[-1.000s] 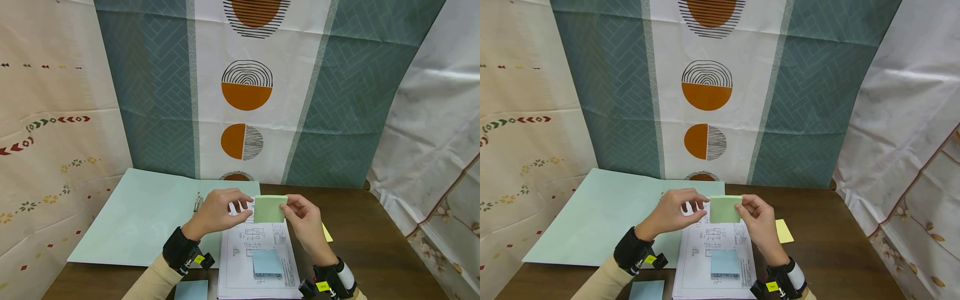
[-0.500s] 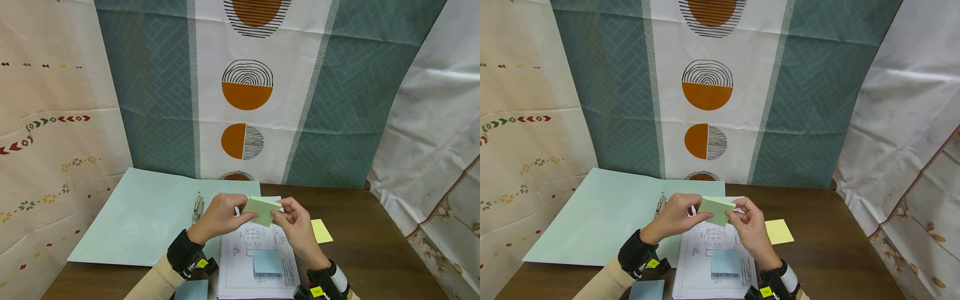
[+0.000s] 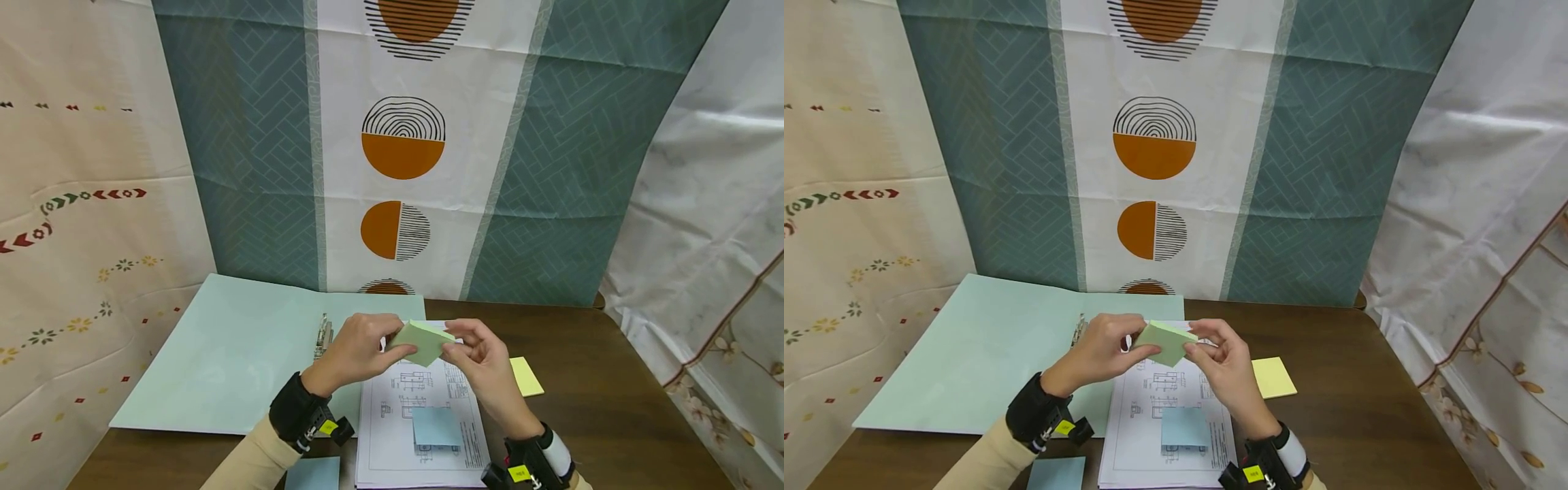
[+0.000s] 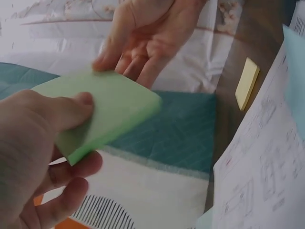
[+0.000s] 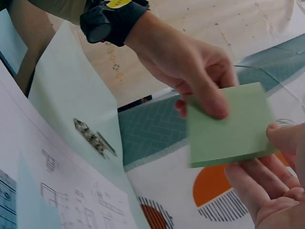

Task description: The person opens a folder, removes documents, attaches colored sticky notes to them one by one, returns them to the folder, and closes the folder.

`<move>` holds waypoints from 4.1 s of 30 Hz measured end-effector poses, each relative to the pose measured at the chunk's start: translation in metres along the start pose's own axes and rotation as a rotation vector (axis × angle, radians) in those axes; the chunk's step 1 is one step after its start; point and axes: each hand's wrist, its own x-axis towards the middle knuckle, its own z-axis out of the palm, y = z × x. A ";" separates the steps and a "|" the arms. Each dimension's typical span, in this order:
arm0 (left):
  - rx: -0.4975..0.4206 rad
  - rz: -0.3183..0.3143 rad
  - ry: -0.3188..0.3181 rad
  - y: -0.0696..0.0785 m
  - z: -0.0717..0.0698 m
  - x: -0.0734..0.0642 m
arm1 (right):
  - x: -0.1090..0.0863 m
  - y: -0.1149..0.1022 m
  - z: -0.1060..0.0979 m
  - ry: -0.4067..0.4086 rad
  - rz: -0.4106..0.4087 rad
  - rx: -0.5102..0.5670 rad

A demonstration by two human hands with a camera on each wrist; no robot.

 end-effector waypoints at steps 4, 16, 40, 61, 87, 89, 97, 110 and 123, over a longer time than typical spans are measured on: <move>0.055 0.017 -0.084 0.000 -0.002 -0.001 | 0.001 0.002 -0.004 -0.015 -0.052 -0.045; -0.012 0.020 -0.146 0.000 0.005 -0.002 | 0.002 0.000 -0.002 -0.071 -0.107 -0.309; 0.003 -0.013 -0.161 -0.004 -0.004 -0.004 | 0.003 -0.005 -0.007 0.037 0.108 -0.112; -0.073 -0.072 -0.283 -0.006 -0.006 -0.004 | 0.003 -0.010 -0.007 -0.099 0.037 -0.320; -0.194 -0.067 -0.051 0.004 -0.001 -0.003 | -0.001 -0.009 -0.002 -0.014 0.059 -0.113; -0.220 -0.081 -0.042 0.006 -0.002 -0.002 | -0.001 -0.008 -0.002 -0.019 0.064 -0.128; -0.228 -0.104 -0.040 0.006 0.000 -0.002 | -0.003 -0.009 0.000 -0.029 0.074 -0.140; -0.245 -0.135 -0.033 0.014 0.000 0.001 | -0.004 -0.010 -0.001 -0.040 0.015 -0.169; -0.356 -0.134 -0.033 0.002 -0.013 -0.001 | 0.000 -0.015 -0.009 0.088 -0.020 -0.095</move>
